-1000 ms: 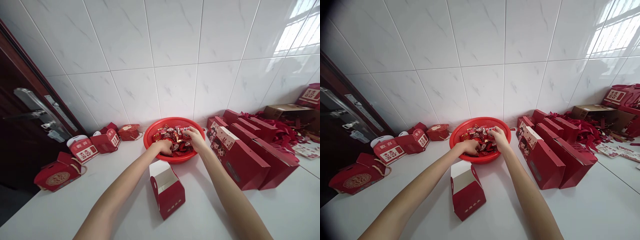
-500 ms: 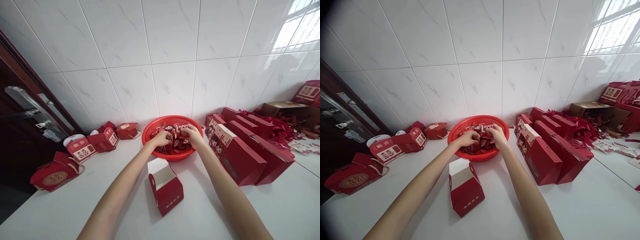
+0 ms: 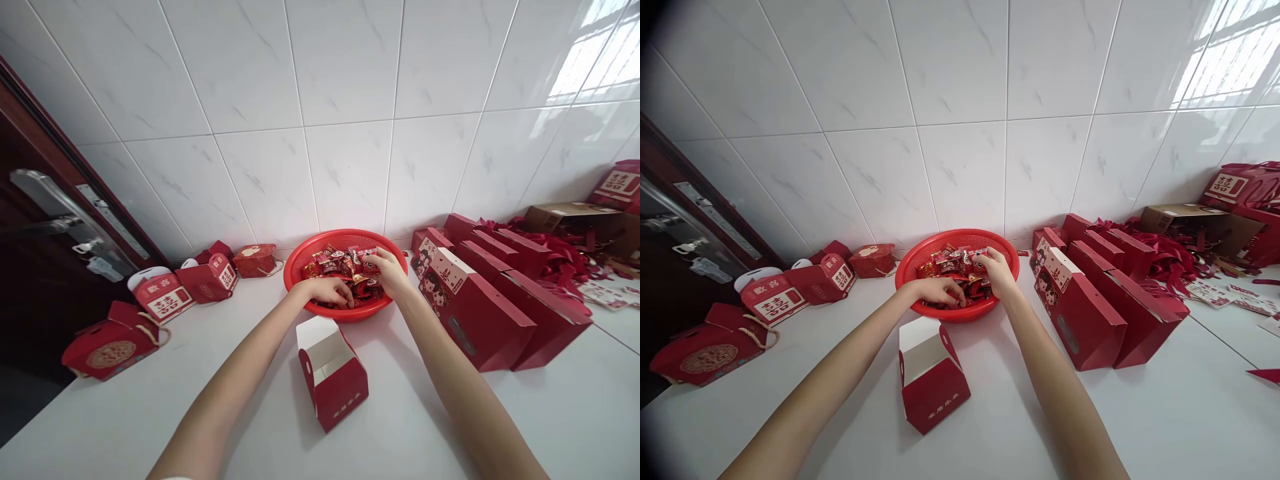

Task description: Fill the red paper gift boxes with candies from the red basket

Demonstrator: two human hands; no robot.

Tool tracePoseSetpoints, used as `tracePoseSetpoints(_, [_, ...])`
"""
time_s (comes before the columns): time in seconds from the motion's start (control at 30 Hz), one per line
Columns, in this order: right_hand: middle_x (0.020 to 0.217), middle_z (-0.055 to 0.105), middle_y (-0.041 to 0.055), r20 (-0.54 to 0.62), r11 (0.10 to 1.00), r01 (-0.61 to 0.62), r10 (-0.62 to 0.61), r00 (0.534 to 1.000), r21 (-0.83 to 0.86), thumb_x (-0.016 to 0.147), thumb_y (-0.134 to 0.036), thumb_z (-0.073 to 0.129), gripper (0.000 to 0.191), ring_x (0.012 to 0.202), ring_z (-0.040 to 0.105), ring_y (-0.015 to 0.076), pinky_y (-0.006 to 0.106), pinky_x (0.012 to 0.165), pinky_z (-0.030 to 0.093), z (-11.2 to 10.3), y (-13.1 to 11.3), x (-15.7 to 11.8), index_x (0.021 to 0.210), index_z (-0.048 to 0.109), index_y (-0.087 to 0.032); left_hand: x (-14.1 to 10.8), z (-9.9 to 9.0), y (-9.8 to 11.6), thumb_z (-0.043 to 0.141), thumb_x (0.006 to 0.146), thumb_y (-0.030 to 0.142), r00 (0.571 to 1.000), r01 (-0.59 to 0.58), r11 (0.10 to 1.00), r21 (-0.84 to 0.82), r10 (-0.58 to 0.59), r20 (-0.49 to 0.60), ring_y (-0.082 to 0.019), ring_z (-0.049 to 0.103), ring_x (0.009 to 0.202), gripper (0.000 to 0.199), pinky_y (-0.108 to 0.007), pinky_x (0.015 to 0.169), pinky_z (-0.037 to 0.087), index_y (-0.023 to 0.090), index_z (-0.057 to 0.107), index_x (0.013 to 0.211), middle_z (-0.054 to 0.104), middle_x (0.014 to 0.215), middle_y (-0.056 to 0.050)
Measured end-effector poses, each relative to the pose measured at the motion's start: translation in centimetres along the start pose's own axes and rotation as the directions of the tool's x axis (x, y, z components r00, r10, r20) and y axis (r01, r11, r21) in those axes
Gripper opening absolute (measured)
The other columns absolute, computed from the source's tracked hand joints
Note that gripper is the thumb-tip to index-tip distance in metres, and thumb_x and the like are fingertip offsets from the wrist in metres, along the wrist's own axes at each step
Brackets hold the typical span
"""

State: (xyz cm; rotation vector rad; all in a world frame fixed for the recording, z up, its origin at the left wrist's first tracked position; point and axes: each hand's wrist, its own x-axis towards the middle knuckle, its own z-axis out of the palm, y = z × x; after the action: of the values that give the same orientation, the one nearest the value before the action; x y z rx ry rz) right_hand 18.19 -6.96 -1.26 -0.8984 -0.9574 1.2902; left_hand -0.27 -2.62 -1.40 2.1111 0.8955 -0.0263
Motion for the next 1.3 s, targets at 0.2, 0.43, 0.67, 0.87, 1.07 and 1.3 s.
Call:
tracePoseSetpoints(0.2, [0.074,0.060,-0.0037,-0.005,1.000,-0.002,0.002,1.000,0.003,0.054,-0.032,0.079,0.032,0.069,0.057,0.0142,0.028,0.061,0.052,-0.1,0.0,0.0,0.072,0.054,-0.022,-0.1,0.3,0.2,0.058,0.068,0.015,1.000,0.009,0.999,0.046,-0.009,-0.005,-0.018,0.069,0.081,0.037,-0.021,0.072,0.050,0.026,0.084,0.093,0.079,0.086,0.000])
tracePoseSetpoints(0.43, [0.074,0.062,-0.0032,-0.010,1.000,0.004,-0.004,1.000,-0.004,0.055,-0.033,0.080,0.032,0.069,0.058,0.0142,0.027,0.060,0.051,-0.2,0.0,0.1,0.071,0.054,-0.022,0.1,0.7,1.2,0.067,0.060,0.014,1.000,0.023,0.987,0.157,-0.025,0.016,-0.020,0.066,0.071,0.040,-0.024,0.063,0.047,0.027,0.084,0.094,0.078,0.083,0.001])
tracePoseSetpoints(0.67, [0.072,0.061,-0.0035,-0.010,1.000,0.011,-0.012,1.000,-0.006,0.055,-0.034,0.079,0.031,0.069,0.059,0.0152,0.028,0.061,0.051,0.0,-0.1,0.1,0.072,0.056,-0.023,-0.1,0.4,0.5,0.067,0.072,0.025,0.989,0.001,0.985,0.172,0.024,-0.143,-0.020,0.065,0.071,0.018,-0.026,0.067,0.047,0.023,0.080,0.083,0.076,0.080,-0.001])
tracePoseSetpoints(0.87, [0.070,0.061,-0.0032,-0.012,1.000,0.014,-0.015,1.000,-0.020,0.056,-0.036,0.080,0.032,0.070,0.060,0.0161,0.029,0.062,0.051,0.1,-0.1,0.1,0.067,0.053,-0.022,0.1,-0.2,-0.2,0.057,0.083,0.030,0.915,0.019,0.987,0.163,0.048,-0.400,-0.021,0.062,0.074,0.021,-0.029,0.072,0.046,0.019,0.075,0.084,0.072,0.082,-0.004])
tracePoseSetpoints(1.07, [0.070,0.061,-0.0034,-0.014,1.000,0.013,-0.013,1.000,-0.016,0.055,-0.036,0.081,0.034,0.070,0.060,0.0161,0.028,0.061,0.052,0.0,-0.1,0.1,0.067,0.052,-0.022,0.3,-0.5,-0.6,0.055,0.084,0.026,0.790,0.045,0.991,0.125,0.041,-0.612,-0.025,0.064,0.087,0.018,-0.034,0.084,0.047,0.021,0.072,0.079,0.072,0.087,-0.006])
tracePoseSetpoints(1.3, [0.073,0.065,-0.0014,-0.002,1.000,0.012,-0.012,1.000,-0.016,0.055,-0.037,0.082,0.030,0.074,0.062,0.0185,0.030,0.065,0.054,0.1,-0.3,0.0,0.067,0.058,-0.023,0.2,-0.9,-1.1,0.058,0.085,0.025,0.627,0.026,0.999,-0.039,-0.046,-0.778,-0.028,0.066,0.093,0.016,-0.035,0.089,0.048,0.022,0.072,0.078,0.074,0.084,-0.007])
